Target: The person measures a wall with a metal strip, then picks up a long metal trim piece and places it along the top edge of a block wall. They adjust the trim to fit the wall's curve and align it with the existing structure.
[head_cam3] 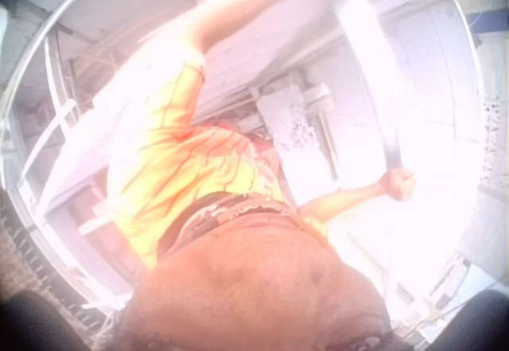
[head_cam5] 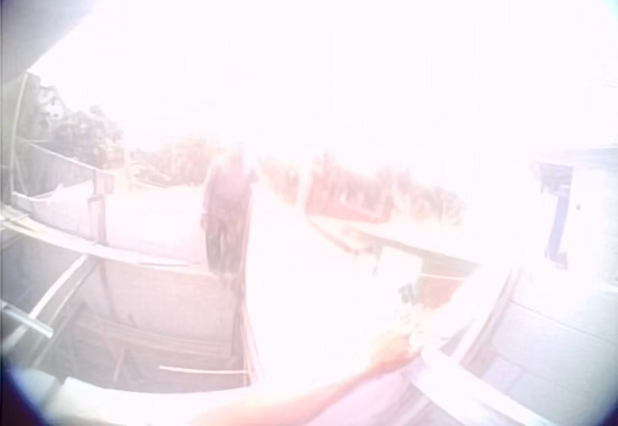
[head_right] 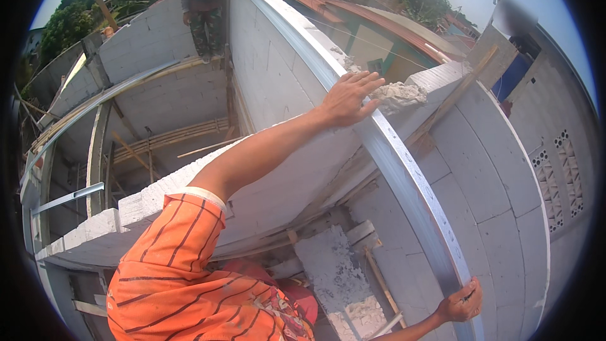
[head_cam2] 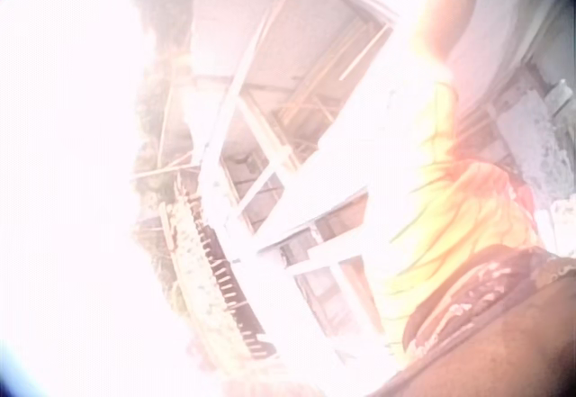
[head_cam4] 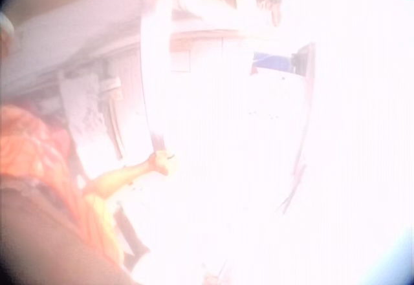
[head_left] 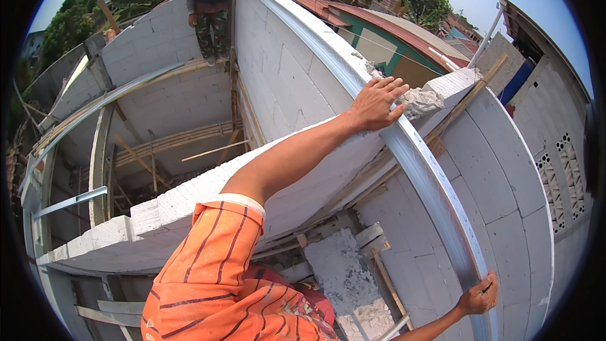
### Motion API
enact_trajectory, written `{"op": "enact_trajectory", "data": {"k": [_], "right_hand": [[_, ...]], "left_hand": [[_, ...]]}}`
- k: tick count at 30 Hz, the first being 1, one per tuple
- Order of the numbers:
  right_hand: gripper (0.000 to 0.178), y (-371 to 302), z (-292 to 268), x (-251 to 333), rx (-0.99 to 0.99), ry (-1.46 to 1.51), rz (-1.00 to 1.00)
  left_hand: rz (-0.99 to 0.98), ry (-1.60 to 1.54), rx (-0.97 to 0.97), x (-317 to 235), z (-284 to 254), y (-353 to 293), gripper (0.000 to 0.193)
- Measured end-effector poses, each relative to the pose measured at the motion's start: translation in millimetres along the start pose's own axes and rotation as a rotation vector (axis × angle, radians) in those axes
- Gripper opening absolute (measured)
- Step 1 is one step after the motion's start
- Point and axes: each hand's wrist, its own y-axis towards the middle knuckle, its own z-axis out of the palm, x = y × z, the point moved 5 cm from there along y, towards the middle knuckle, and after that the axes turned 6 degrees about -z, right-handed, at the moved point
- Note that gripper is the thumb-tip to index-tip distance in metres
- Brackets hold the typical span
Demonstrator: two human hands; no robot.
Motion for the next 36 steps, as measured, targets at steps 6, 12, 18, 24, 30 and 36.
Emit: {"op": "enact_trajectory", "data": {"k": [6, 12, 18, 24, 30, 36], "right_hand": [[0.026, 0.4, 0.1, 0.5, 0.002, 0.043, -0.004], [0.028, -1.9, 1.4, -3.6, 0.043, 0.019, 0.020], [0.029, -1.8, 1.5, -5.3, 0.030, 0.011, -0.003], [0.025, 1.3, 2.0, 1.2, -0.002, 0.051, -0.001], [0.025, 0.7, 0.2, 1.7, 0.012, 0.065, 0.019], [0.026, -3.2, -8.6, -5.0, 0.004, 0.012, 0.007]], "left_hand": [[0.036, 0.091, -0.123, 0.0, -8.0, 0.3, 0.052], [0.053, 0.052, 0.095, 2.7, 1.2, -0.7, 0.038], [0.030, 0.051, 0.143, 3.7, 5.4, 0.9, 0.037], [0.028, 0.052, 0.138, 8.9, 7.9, 2.0, 0.035], [0.007, 0.027, 0.155, 6.6, 0.7, -1.8, 0.035], [0.010, 0.045, 0.158, 4.5, 8.9, 1.9, 0.035]]}}
